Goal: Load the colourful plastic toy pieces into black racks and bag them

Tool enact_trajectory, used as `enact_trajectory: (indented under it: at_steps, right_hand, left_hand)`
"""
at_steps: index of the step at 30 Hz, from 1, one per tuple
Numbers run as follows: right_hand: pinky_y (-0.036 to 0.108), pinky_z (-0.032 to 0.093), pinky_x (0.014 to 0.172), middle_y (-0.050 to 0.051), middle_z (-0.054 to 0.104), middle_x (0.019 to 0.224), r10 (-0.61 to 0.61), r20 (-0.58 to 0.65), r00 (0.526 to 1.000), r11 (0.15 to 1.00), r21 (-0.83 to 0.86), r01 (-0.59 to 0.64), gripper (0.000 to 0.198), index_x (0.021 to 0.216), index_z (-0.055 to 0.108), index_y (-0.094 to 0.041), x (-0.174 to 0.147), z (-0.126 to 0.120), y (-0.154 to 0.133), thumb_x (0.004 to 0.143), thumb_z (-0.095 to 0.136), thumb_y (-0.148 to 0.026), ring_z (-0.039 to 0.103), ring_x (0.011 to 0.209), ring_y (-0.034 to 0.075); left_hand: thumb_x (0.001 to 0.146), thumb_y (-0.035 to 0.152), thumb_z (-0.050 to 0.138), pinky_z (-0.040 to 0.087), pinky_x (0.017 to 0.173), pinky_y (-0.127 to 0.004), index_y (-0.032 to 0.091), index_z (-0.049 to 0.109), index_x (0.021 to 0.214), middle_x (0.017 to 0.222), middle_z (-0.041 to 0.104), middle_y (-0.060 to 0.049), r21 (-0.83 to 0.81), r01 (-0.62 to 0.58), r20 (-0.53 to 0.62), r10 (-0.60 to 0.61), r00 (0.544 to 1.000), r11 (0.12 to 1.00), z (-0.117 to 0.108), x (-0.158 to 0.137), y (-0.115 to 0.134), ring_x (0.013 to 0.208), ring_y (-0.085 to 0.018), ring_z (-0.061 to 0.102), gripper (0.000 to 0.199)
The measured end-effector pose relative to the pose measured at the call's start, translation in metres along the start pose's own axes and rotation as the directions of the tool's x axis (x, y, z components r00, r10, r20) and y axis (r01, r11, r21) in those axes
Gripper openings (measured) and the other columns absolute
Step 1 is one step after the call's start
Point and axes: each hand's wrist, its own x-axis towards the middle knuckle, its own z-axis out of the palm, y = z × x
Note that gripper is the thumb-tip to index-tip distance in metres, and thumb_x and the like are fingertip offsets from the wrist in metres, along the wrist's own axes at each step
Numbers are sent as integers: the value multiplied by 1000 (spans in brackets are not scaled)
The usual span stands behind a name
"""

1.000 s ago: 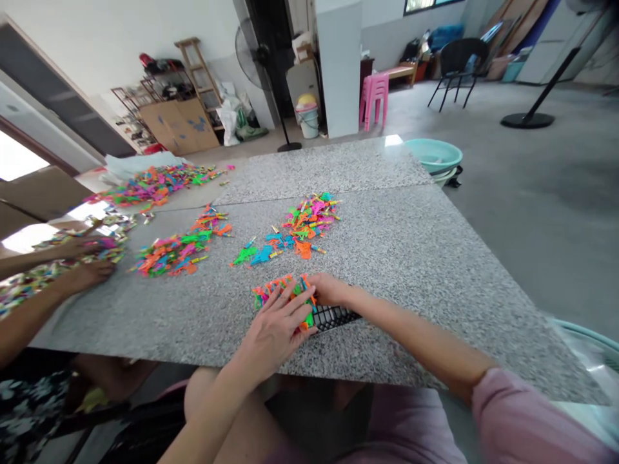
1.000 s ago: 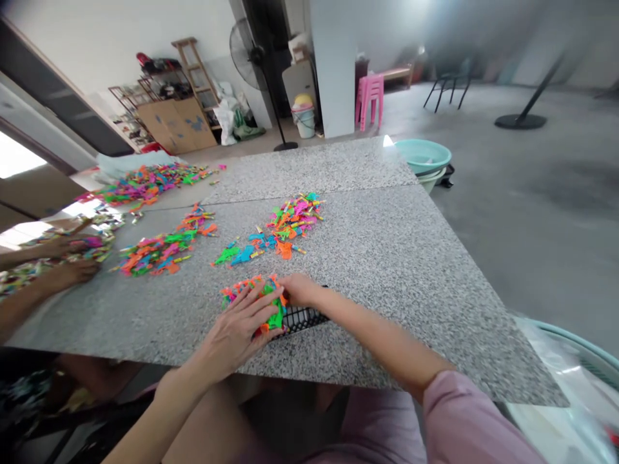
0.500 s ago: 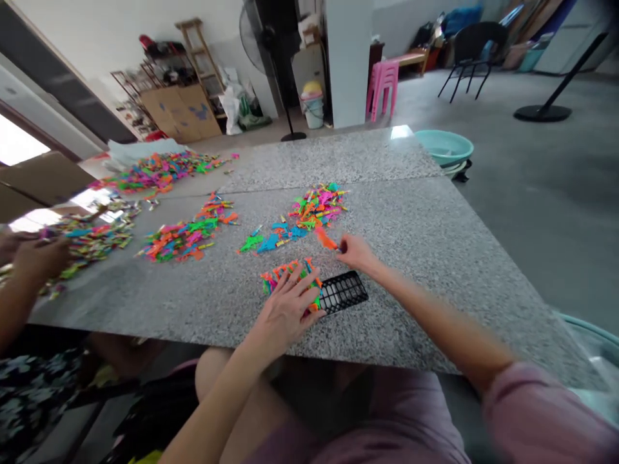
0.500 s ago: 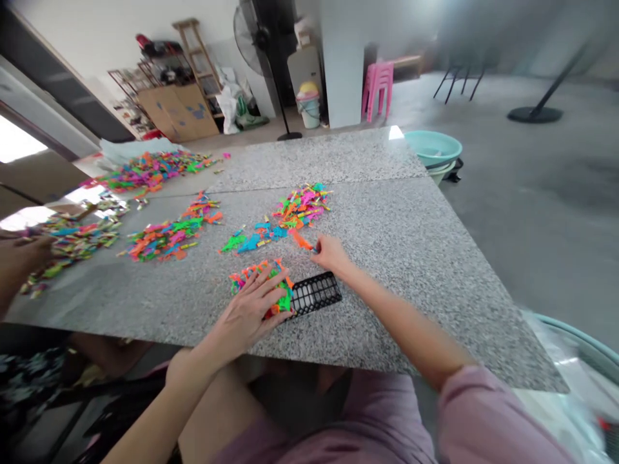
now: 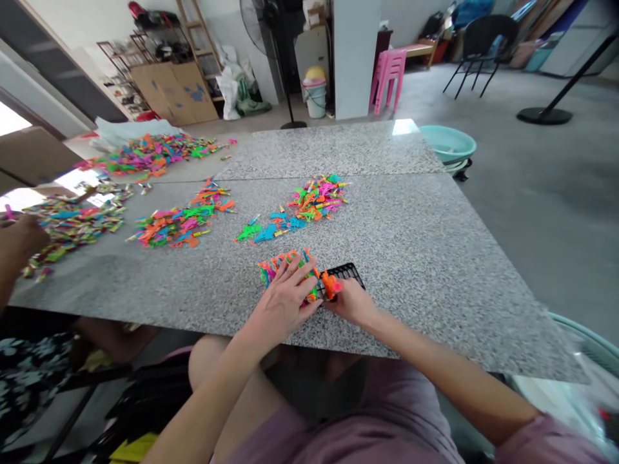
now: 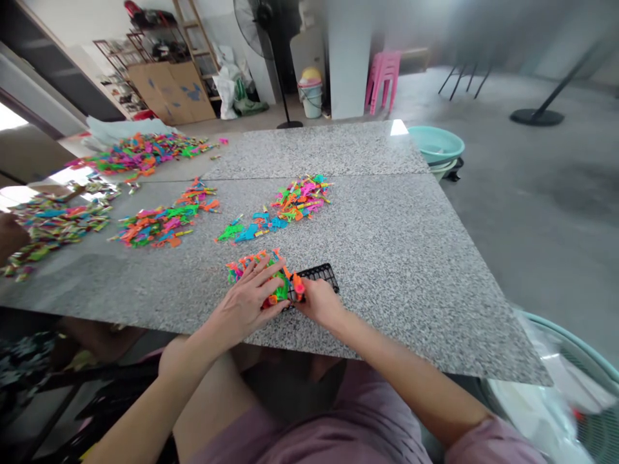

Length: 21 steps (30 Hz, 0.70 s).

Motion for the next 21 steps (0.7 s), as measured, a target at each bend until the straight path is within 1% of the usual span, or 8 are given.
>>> enact_trajectory:
  at_steps: [6, 8, 11, 12, 14, 16, 18, 21]
  right_hand:
    - [28, 46, 75, 14, 72, 100, 61, 95, 994, 976, -212, -40, 33, 117, 60, -13, -5, 1, -19, 86, 58, -23, 69, 90, 24]
    - [27, 47, 75, 12, 73, 100, 9, 166, 986, 980, -198, 24, 29, 113, 63, -13, 1, -6, -11, 85, 59, -20, 69, 89, 23]
    - [24, 47, 74, 5, 73, 96, -112, 363, 925, 980, -115, 163, 19, 97, 69, -18, 35, -32, 10, 78, 67, -19, 68, 87, 20]
    - [24, 47, 76, 4, 73, 98, -107, 341, 934, 979, -129, 159, 21, 98, 70, -19, 54, -41, 16, 77, 68, -18, 67, 90, 20]
    - [27, 47, 84, 9, 68, 116, -27, 35, 999, 959, -281, 36, 34, 115, 65, -17, 97, -56, 25, 82, 59, -11, 63, 105, 23]
    - [33, 44, 92, 17, 56, 135, -38, -233, 972, 895, -440, -70, 48, 133, 53, -13, 140, -62, 27, 85, 49, -5, 53, 121, 26]
    - [39, 42, 97, 23, 53, 136, -101, -284, 954, 833, -548, -74, 48, 135, 50, -8, 173, -64, 25, 88, 44, -4, 47, 125, 29]
    - [43, 39, 100, 22, 66, 112, -155, -213, 965, 795, -607, -6, 34, 115, 64, -5, 191, -65, 28, 90, 42, -5, 50, 118, 29]
  left_hand:
    - [86, 22, 64, 36, 111, -56, 24, 52, 133, 141, 53, -9, 57, 63, -37, -61, 997, 996, 2, 4, 6, 137, -33, 41, 49]
    - [85, 23, 66, 37, 108, -60, 27, 55, 131, 138, 54, -9, 86, 72, -19, -70, 997, 994, 3, 4, 8, 136, -36, 41, 46]
    - [85, 34, 69, 38, 107, -61, 26, 62, 121, 139, 53, -9, 79, 73, 3, -74, 997, 994, 4, 3, 9, 136, -38, 40, 37]
    - [85, 37, 68, 38, 108, -61, 26, 63, 118, 139, 53, -8, 77, 78, 0, -78, 997, 994, 4, 2, 9, 136, -38, 40, 35]
    - [87, 41, 65, 37, 108, -62, 26, 63, 117, 140, 53, -7, 85, 93, -18, -92, 996, 992, 5, 0, 8, 137, -37, 39, 33]
    - [88, 43, 63, 37, 109, -62, 28, 62, 117, 141, 52, -5, 91, 113, -38, -110, 993, 989, 7, -2, 7, 138, -37, 37, 32]
    - [89, 44, 62, 38, 109, -60, 30, 62, 117, 142, 52, -3, 85, 112, -42, -108, 993, 990, 9, -4, 6, 139, -35, 37, 31]
    - [89, 41, 62, 39, 109, -60, 30, 62, 116, 141, 53, -3, 70, 92, -44, -89, 995, 993, 11, -5, 4, 139, -35, 37, 29]
